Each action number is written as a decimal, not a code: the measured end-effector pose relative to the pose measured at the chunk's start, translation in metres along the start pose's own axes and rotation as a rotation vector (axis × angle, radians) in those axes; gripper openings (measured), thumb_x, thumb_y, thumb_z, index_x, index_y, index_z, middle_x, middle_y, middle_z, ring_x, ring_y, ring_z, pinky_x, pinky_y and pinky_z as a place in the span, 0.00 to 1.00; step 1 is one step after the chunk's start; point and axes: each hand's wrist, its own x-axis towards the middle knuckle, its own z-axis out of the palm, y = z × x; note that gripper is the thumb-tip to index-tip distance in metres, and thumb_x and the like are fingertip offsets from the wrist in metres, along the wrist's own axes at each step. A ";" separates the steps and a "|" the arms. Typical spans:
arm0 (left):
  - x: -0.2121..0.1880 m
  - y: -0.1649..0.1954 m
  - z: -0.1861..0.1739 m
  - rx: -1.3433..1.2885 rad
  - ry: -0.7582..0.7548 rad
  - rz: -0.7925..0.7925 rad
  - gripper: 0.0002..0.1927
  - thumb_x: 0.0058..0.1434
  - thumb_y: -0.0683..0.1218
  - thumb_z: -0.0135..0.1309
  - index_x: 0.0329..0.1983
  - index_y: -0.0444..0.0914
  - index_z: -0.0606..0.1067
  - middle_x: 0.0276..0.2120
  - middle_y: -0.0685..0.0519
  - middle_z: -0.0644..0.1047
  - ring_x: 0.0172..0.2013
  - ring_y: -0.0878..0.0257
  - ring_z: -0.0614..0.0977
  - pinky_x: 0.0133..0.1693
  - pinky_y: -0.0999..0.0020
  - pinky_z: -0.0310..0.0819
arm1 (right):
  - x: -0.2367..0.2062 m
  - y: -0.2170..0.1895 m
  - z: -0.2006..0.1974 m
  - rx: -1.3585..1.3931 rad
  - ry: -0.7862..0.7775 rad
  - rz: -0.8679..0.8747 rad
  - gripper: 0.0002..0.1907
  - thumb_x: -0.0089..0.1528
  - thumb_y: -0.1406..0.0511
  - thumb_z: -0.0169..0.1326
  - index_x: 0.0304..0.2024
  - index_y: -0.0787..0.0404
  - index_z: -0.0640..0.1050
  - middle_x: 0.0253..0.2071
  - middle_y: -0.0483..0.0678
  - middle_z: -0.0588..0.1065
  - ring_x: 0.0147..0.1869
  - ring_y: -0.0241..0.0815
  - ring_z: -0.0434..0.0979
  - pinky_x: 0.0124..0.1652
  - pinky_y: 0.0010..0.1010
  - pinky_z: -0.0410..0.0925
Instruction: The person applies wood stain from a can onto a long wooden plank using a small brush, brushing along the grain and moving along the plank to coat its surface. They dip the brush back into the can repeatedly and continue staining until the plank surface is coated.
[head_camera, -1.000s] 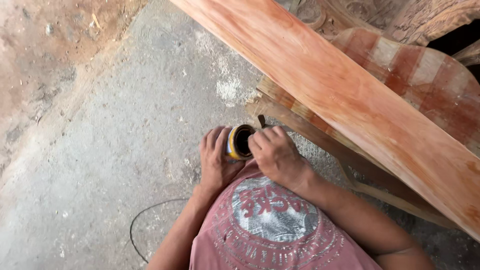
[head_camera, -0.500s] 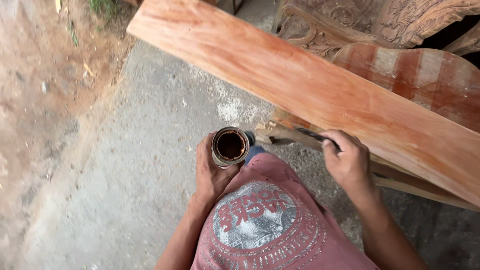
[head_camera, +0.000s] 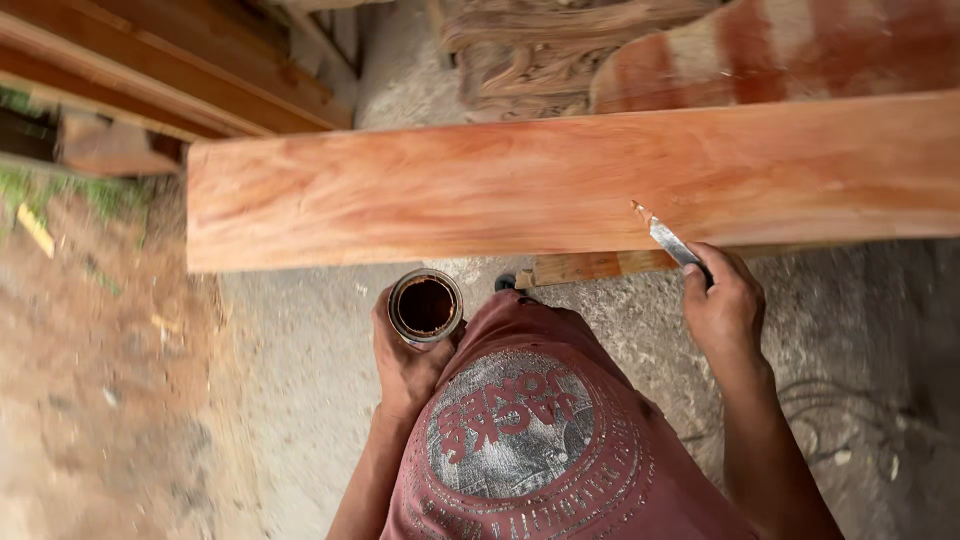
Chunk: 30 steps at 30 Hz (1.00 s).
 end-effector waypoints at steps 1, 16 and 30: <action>0.008 -0.001 -0.001 0.008 -0.049 0.010 0.44 0.47 0.42 0.69 0.66 0.32 0.62 0.54 0.43 0.74 0.54 0.55 0.79 0.56 0.62 0.73 | -0.008 -0.001 -0.002 -0.010 0.017 0.016 0.16 0.64 0.72 0.55 0.54 0.63 0.79 0.50 0.60 0.78 0.52 0.61 0.78 0.50 0.45 0.71; 0.155 -0.029 0.006 -0.142 -0.639 0.258 0.41 0.47 0.40 0.68 0.64 0.32 0.63 0.54 0.44 0.74 0.55 0.54 0.78 0.57 0.61 0.73 | -0.075 -0.084 0.066 -0.140 0.362 0.392 0.17 0.62 0.72 0.55 0.55 0.60 0.79 0.47 0.59 0.78 0.48 0.60 0.80 0.46 0.44 0.73; 0.172 -0.039 0.122 -0.322 -0.762 0.208 0.39 0.50 0.41 0.68 0.64 0.32 0.63 0.53 0.45 0.73 0.55 0.55 0.78 0.58 0.62 0.74 | -0.035 -0.047 0.055 -0.218 0.430 0.430 0.12 0.63 0.74 0.54 0.49 0.61 0.80 0.43 0.57 0.78 0.40 0.56 0.81 0.42 0.42 0.74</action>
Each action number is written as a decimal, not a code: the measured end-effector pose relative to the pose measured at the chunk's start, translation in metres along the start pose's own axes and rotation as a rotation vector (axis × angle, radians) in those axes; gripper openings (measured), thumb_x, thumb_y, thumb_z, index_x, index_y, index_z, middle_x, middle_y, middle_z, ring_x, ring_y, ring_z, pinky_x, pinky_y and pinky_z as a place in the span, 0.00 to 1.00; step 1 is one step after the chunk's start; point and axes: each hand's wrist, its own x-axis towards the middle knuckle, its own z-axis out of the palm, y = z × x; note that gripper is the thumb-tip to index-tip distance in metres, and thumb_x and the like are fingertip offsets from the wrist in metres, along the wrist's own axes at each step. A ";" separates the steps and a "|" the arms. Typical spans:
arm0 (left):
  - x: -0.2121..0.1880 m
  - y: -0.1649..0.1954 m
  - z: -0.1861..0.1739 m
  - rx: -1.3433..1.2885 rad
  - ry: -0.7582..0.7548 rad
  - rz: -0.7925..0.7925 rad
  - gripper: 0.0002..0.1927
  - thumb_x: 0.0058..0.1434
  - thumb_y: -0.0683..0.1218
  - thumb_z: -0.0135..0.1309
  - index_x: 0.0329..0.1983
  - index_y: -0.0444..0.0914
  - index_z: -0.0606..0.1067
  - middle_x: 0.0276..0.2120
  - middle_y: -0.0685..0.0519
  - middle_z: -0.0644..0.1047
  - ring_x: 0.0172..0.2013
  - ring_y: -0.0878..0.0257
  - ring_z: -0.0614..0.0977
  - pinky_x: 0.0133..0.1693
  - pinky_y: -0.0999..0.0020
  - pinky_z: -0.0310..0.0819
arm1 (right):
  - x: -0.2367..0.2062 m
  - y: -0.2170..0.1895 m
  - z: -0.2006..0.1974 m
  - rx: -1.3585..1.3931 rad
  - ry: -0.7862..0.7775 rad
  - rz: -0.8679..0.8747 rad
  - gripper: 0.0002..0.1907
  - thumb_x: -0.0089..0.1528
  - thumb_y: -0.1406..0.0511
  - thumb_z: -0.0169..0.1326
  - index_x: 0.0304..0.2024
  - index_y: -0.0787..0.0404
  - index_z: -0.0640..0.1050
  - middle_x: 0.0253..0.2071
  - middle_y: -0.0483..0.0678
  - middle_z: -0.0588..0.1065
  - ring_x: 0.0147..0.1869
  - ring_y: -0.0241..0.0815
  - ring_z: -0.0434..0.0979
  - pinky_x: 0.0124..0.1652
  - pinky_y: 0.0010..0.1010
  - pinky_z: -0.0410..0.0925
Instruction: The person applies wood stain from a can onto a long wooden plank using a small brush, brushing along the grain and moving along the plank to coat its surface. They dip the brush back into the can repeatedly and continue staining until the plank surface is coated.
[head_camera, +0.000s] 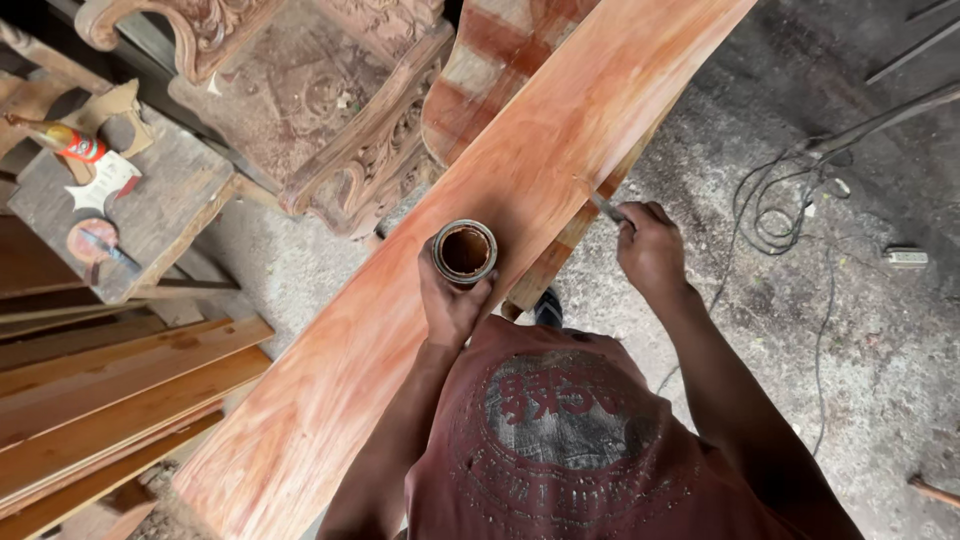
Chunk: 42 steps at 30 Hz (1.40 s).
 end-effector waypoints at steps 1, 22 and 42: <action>0.009 -0.003 0.007 0.016 0.006 0.048 0.41 0.50 0.41 0.68 0.64 0.31 0.62 0.54 0.44 0.72 0.56 0.54 0.77 0.59 0.61 0.72 | 0.006 0.003 0.003 -0.013 0.001 -0.004 0.13 0.62 0.74 0.54 0.48 0.60 0.80 0.43 0.56 0.78 0.40 0.56 0.80 0.42 0.42 0.74; 0.022 -0.016 0.023 0.327 -0.011 0.043 0.46 0.48 0.51 0.72 0.66 0.32 0.62 0.58 0.39 0.70 0.59 0.45 0.74 0.61 0.55 0.70 | 0.030 0.023 0.052 -0.170 -0.096 -0.158 0.18 0.63 0.70 0.60 0.56 0.58 0.82 0.42 0.45 0.69 0.46 0.45 0.68 0.43 0.33 0.71; 0.024 -0.006 0.020 0.314 -0.035 -0.007 0.43 0.49 0.51 0.71 0.64 0.33 0.63 0.56 0.40 0.70 0.58 0.45 0.74 0.59 0.54 0.70 | 0.054 0.014 0.049 -0.023 -0.282 0.074 0.19 0.64 0.73 0.55 0.56 0.55 0.81 0.50 0.51 0.73 0.48 0.42 0.72 0.37 0.29 0.74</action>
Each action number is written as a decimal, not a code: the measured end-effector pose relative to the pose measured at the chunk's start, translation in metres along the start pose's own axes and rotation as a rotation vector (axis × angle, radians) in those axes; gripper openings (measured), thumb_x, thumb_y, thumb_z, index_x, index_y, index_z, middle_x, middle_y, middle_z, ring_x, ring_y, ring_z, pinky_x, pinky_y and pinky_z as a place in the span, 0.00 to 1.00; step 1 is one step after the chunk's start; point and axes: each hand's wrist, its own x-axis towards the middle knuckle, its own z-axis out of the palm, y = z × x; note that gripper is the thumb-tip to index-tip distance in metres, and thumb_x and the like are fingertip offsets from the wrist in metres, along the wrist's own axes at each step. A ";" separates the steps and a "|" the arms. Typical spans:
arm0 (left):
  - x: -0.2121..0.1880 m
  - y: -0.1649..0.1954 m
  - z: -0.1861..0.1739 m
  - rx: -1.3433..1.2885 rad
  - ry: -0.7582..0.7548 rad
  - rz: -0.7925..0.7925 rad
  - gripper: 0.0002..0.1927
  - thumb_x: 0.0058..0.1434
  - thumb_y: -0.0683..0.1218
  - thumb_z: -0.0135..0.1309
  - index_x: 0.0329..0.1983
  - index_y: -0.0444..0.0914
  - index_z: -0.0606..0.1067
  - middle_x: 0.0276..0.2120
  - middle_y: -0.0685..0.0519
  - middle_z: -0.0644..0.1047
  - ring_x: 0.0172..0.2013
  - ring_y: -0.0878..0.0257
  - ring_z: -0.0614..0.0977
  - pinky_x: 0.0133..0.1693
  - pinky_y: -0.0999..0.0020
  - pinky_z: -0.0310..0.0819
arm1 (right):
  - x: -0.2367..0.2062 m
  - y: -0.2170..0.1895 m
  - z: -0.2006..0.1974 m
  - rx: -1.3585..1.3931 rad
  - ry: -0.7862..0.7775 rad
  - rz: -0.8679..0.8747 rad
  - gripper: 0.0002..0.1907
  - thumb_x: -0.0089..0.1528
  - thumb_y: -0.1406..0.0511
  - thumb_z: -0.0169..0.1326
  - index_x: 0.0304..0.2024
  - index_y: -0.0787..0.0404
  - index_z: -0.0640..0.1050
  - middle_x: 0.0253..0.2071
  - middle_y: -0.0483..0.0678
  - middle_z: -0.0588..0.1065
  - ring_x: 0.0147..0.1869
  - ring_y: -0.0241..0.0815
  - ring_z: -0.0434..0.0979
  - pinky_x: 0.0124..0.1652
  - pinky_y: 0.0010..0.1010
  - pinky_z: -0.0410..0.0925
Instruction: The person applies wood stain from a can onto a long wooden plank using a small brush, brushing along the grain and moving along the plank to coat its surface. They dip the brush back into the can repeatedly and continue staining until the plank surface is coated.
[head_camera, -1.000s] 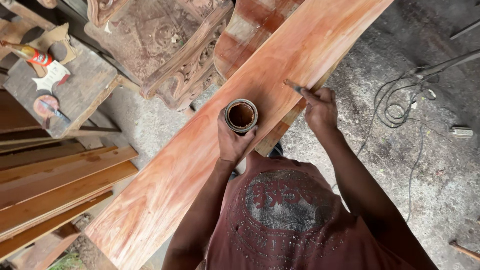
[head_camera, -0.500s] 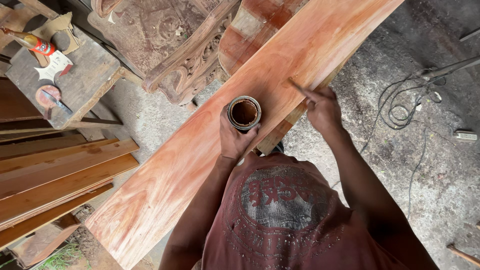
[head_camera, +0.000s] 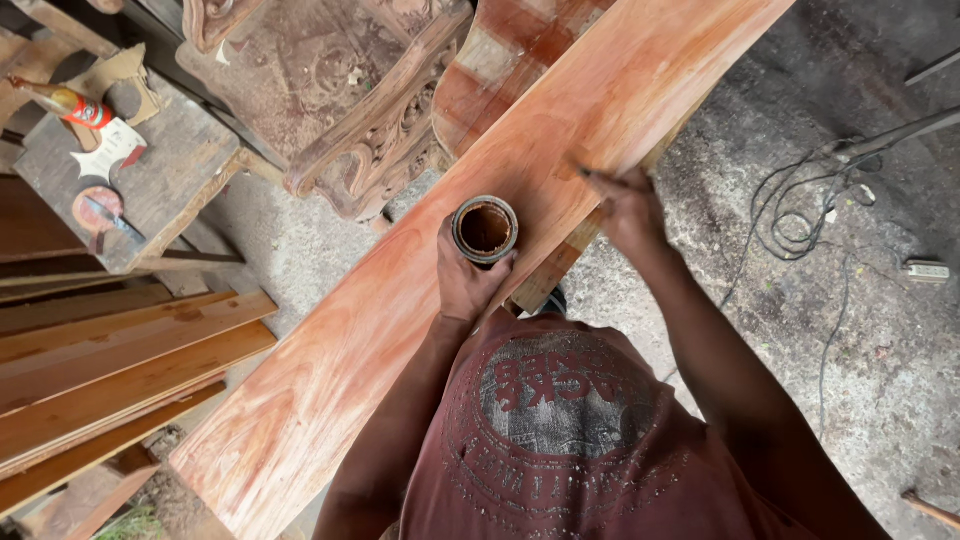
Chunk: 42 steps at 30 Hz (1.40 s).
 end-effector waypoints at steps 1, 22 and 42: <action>0.001 0.000 0.001 0.002 0.007 0.012 0.43 0.49 0.51 0.71 0.64 0.33 0.63 0.56 0.40 0.70 0.58 0.45 0.74 0.59 0.54 0.70 | 0.000 0.000 0.000 0.033 -0.055 -0.009 0.21 0.62 0.74 0.54 0.56 0.54 0.81 0.52 0.51 0.72 0.48 0.42 0.72 0.33 0.28 0.74; 0.000 -0.009 0.005 0.021 0.031 0.039 0.46 0.47 0.51 0.72 0.65 0.32 0.62 0.57 0.39 0.70 0.58 0.44 0.75 0.59 0.54 0.70 | 0.052 -0.012 -0.023 -0.124 0.201 -0.014 0.18 0.60 0.70 0.58 0.53 0.60 0.82 0.43 0.58 0.72 0.48 0.58 0.72 0.46 0.43 0.69; -0.001 -0.026 0.013 0.103 0.052 0.120 0.50 0.47 0.53 0.73 0.66 0.31 0.60 0.58 0.38 0.69 0.59 0.42 0.72 0.61 0.51 0.67 | 0.066 -0.011 -0.012 -0.117 0.126 -0.205 0.17 0.62 0.71 0.58 0.54 0.59 0.84 0.43 0.57 0.72 0.51 0.59 0.72 0.53 0.44 0.69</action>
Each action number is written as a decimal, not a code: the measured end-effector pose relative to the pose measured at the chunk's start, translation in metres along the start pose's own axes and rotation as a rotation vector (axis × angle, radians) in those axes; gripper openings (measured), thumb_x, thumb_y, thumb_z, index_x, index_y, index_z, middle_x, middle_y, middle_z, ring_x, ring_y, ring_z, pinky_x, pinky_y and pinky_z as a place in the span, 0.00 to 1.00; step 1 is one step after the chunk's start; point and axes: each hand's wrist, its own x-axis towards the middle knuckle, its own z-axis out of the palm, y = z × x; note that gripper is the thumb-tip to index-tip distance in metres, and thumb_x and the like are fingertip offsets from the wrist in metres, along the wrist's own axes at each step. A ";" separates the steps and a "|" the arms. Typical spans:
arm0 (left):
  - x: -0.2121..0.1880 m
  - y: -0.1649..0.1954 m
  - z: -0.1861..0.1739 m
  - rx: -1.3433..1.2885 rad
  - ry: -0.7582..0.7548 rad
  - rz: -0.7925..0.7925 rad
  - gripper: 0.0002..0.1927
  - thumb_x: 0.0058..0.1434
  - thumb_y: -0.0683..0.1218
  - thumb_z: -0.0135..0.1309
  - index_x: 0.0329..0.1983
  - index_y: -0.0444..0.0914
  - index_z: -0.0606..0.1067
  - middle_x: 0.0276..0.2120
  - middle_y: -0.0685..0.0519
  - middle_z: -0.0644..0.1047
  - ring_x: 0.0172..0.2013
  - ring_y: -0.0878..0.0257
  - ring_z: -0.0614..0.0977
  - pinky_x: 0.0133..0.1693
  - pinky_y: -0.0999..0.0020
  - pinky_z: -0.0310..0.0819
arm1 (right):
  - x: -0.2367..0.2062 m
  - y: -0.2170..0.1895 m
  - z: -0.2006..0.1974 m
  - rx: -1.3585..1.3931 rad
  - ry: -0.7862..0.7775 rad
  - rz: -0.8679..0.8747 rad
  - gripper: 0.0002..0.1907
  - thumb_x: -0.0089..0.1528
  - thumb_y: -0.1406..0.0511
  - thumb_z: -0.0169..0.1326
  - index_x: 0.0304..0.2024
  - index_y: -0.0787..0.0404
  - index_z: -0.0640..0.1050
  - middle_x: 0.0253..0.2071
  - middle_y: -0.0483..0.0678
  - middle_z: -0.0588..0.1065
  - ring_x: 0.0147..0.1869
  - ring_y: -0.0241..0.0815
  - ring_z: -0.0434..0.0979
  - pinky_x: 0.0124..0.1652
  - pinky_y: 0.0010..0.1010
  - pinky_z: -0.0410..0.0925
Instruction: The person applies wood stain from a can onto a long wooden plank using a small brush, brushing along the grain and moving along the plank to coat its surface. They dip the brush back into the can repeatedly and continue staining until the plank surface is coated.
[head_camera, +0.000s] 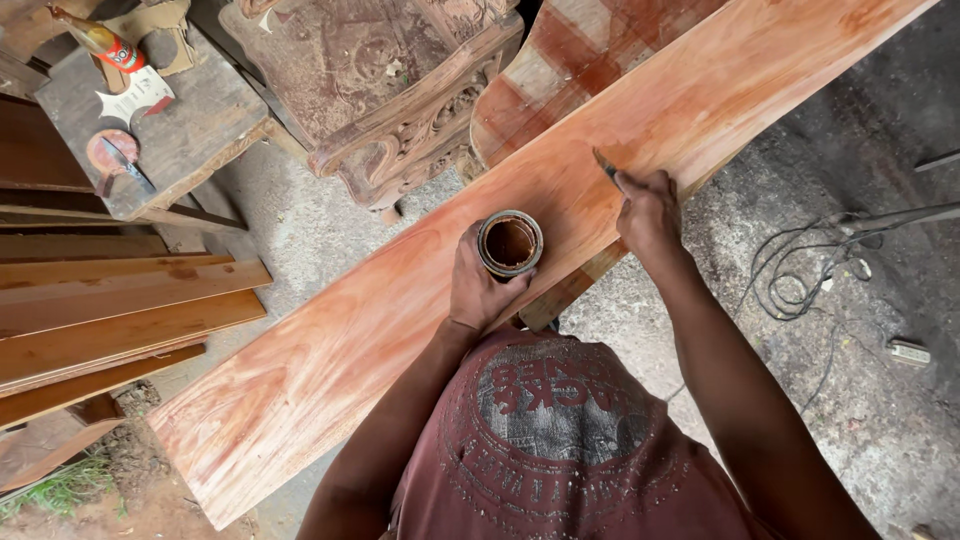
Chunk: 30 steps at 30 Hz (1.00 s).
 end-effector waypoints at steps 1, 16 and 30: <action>0.000 -0.001 0.001 -0.011 -0.007 -0.018 0.50 0.46 0.54 0.73 0.66 0.31 0.60 0.58 0.38 0.69 0.59 0.42 0.72 0.60 0.52 0.68 | -0.001 -0.001 -0.001 0.003 -0.056 0.001 0.17 0.62 0.71 0.59 0.54 0.58 0.84 0.42 0.57 0.72 0.51 0.58 0.72 0.53 0.44 0.69; 0.000 -0.005 0.003 0.038 -0.026 -0.044 0.51 0.46 0.56 0.73 0.66 0.31 0.60 0.58 0.38 0.70 0.60 0.43 0.72 0.61 0.52 0.67 | 0.023 -0.032 0.012 0.783 0.137 0.702 0.14 0.66 0.63 0.62 0.48 0.63 0.74 0.49 0.55 0.70 0.53 0.54 0.71 0.50 0.40 0.68; 0.003 0.007 -0.004 -0.009 -0.023 -0.066 0.50 0.45 0.54 0.72 0.66 0.30 0.62 0.57 0.37 0.69 0.59 0.41 0.72 0.61 0.52 0.67 | -0.037 -0.030 0.013 0.114 -0.119 -0.147 0.15 0.62 0.74 0.54 0.51 0.63 0.82 0.43 0.54 0.77 0.45 0.42 0.75 0.45 0.33 0.72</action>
